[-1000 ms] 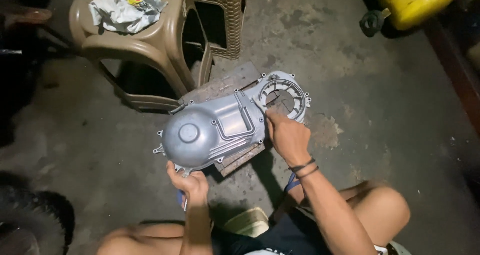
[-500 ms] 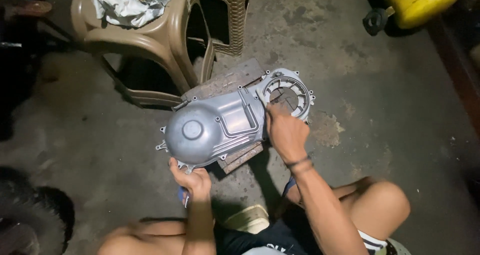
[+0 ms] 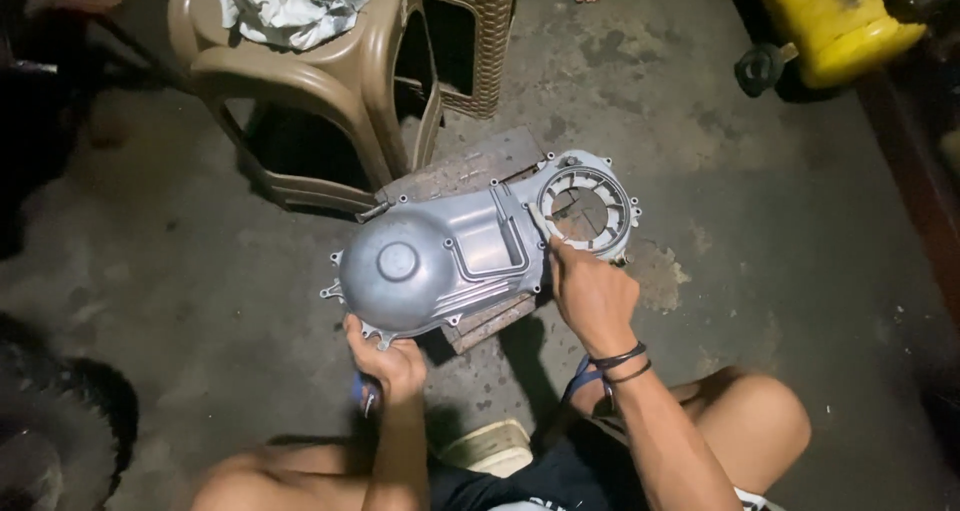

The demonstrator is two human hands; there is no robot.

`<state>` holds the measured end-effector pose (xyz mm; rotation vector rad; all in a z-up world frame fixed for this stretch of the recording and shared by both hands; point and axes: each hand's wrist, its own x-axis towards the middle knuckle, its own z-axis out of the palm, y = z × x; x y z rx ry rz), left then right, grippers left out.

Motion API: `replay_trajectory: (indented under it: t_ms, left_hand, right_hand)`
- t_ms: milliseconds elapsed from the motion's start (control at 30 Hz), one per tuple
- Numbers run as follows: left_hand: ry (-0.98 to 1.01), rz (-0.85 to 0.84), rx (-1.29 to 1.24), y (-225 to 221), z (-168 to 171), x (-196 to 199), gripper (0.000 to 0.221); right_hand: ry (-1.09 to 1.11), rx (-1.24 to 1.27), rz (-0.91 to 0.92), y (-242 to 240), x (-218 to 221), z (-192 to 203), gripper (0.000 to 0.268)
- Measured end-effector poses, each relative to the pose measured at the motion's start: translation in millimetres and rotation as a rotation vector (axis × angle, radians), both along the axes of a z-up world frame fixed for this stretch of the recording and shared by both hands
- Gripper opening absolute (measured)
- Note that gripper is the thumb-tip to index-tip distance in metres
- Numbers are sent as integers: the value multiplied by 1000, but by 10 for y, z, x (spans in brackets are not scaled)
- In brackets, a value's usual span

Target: Cleaning a motorcycle engine casing using a brush and a cloth to remove dirt and grime.

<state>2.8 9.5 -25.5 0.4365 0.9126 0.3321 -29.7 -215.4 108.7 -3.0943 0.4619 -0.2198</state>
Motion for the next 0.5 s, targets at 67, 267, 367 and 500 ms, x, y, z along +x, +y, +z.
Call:
replay_trajectory:
  t_ms: [67,267,367,500]
  left_hand:
    - [-4,-9,0,-9,-35,-6,40]
    - [-18,-10,5,20,-24,-8,38]
    - [-19,-6,-14,8,-37,8,36]
    - [-16,-1,10,-5,-20,13,34]
  right_hand:
    - [69,23,-21,-63,244,-49,27]
    - [77,59,6,-177,551,-96,26]
    - [101,58,34,-104,282,119,25]
    - [93,-60,43,-266,456,90,27]
